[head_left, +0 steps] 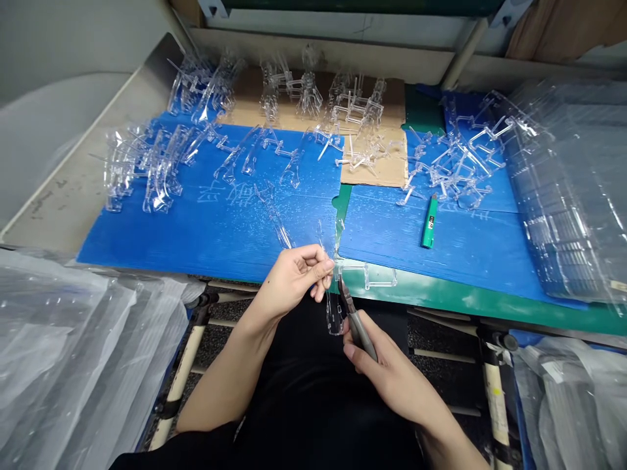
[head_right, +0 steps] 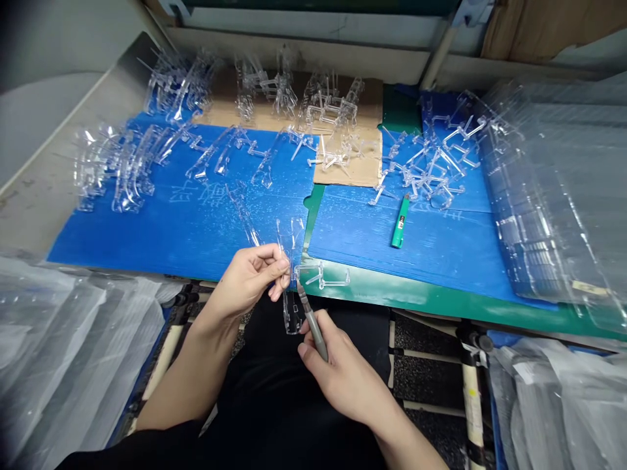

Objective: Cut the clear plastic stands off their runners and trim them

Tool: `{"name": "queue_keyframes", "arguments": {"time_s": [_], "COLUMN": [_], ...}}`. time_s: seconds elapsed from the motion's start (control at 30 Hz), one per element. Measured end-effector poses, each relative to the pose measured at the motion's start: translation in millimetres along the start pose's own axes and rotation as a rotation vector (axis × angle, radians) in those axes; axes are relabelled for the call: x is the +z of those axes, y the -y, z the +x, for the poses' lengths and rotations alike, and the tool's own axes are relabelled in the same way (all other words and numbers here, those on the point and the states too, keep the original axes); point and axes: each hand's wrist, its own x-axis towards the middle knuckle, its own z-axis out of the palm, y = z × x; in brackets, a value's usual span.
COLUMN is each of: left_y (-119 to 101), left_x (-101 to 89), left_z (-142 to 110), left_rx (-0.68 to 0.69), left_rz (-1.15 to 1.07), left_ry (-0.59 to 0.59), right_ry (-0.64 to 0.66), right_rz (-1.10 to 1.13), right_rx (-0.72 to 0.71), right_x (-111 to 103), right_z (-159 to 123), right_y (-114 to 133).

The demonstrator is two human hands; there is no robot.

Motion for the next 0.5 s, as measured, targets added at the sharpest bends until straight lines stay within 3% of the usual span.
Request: {"name": "queue_keyframes", "arguments": {"time_s": [0.33, 0.5], "left_y": [1, -7], "left_x": [5.9, 13.4], "left_z": [2, 9], "left_rx": [-0.021, 0.002], "left_rz": [-0.014, -0.001], "left_ry": [0.032, 0.005], "right_ry": [0.105, 0.118], "right_rz": [0.144, 0.366], "right_rx": [0.007, 0.001], "right_x": [-9, -14], "right_z": [-4, -1], "right_y": [-3, -1]}}
